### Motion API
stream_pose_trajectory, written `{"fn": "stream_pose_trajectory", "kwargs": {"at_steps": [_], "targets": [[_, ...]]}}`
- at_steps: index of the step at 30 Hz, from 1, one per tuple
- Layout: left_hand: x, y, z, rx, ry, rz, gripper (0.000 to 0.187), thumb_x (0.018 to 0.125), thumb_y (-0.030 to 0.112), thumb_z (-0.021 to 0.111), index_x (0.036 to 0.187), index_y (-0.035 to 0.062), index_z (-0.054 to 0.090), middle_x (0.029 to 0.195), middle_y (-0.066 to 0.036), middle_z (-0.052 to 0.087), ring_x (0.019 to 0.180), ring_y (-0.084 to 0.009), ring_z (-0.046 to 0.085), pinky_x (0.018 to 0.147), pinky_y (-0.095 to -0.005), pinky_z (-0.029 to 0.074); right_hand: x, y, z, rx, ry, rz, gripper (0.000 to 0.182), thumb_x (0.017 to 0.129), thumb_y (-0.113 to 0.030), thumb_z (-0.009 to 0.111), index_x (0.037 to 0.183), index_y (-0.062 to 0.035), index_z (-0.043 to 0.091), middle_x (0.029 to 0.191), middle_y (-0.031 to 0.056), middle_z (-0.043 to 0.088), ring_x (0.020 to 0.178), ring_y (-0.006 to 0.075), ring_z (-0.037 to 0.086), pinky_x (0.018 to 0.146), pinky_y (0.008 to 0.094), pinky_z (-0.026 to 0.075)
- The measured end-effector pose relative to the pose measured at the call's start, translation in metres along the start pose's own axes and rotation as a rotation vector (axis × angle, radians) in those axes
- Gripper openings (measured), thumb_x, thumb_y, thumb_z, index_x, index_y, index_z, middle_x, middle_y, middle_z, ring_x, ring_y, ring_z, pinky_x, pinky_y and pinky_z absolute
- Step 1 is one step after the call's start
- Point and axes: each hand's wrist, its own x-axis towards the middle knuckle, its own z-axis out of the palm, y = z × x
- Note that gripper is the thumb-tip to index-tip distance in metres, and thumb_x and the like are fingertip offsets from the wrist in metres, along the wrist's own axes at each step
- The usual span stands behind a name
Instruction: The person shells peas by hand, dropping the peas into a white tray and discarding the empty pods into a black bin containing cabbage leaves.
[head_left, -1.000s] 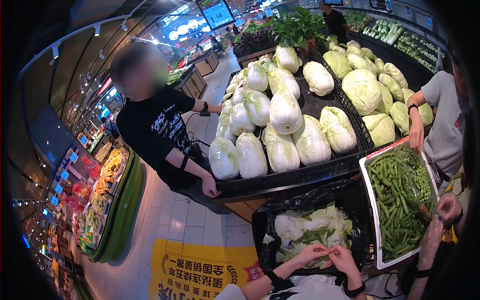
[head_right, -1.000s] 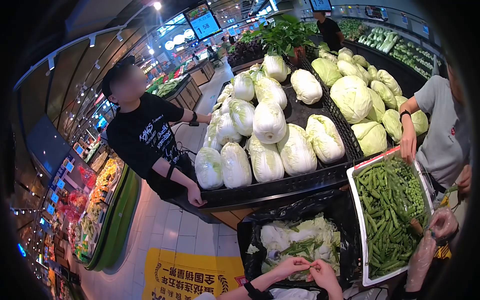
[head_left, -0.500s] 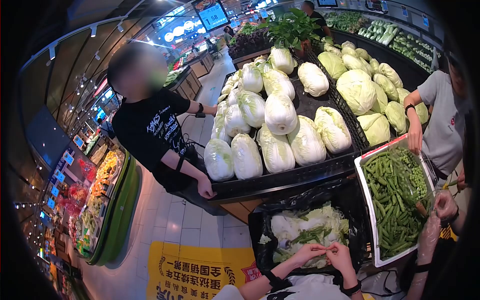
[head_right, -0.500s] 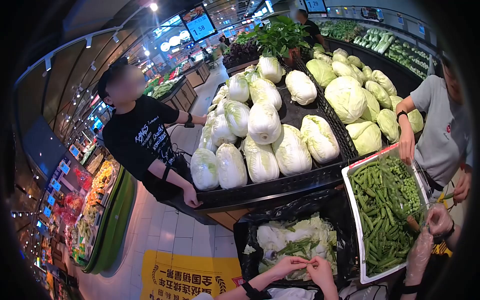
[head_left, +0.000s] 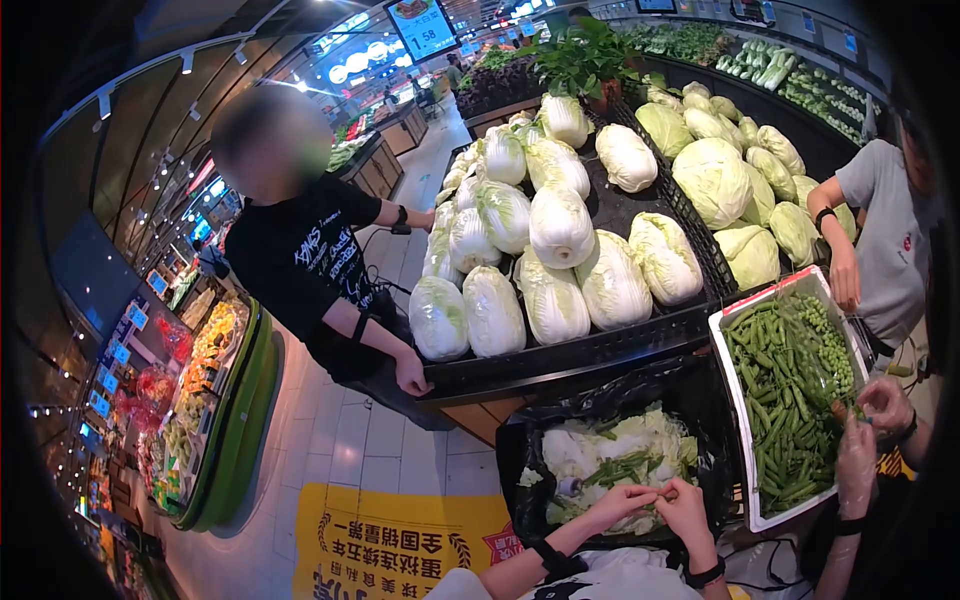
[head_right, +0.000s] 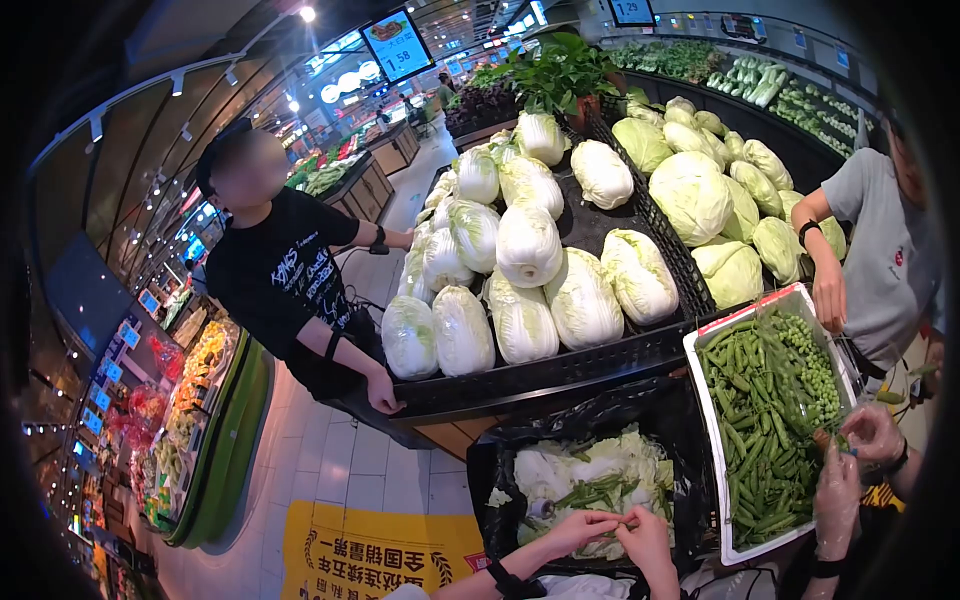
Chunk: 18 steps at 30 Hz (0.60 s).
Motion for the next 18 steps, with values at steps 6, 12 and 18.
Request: {"fn": "stream_pose_trajectory", "kwargs": {"at_steps": [6,12,18], "targets": [[0.000,-0.003,-0.001,0.076,0.023,0.018,0.031,0.083,0.013,0.059,0.112,0.0038,0.056,0.095,0.000,0.060,0.077,-0.0016,0.052,0.063,-0.0145,0.040,-0.001,-0.013,-0.002,0.204,-0.057,0.122,0.005,0.075,0.000,0.055,0.072,0.0018,0.051,0.053,0.0050,0.055,0.044,0.0084,0.054,0.038,0.0219,0.041],[-0.010,0.008,0.004,0.155,-0.027,0.021,0.033,0.082,0.010,0.059,0.114,0.0032,0.055,0.092,0.001,0.060,0.073,0.0003,0.051,0.057,-0.0128,0.036,-0.004,-0.017,-0.006,0.219,-0.057,0.121,0.004,0.073,0.001,0.054,0.071,0.0018,0.051,0.052,0.0050,0.055,0.042,0.0078,0.052,0.037,0.0218,0.040],[-0.008,0.001,0.002,-0.014,-0.107,0.032,0.031,0.086,0.005,0.050,0.117,0.0015,0.052,0.102,-0.003,0.057,0.085,-0.0036,0.053,0.071,-0.0181,0.045,-0.007,-0.015,-0.008,0.192,-0.037,0.146,0.006,0.070,-0.002,0.055,0.071,0.0031,0.052,0.053,0.0077,0.056,0.041,0.0108,0.054,0.036,0.0235,0.041]]}}
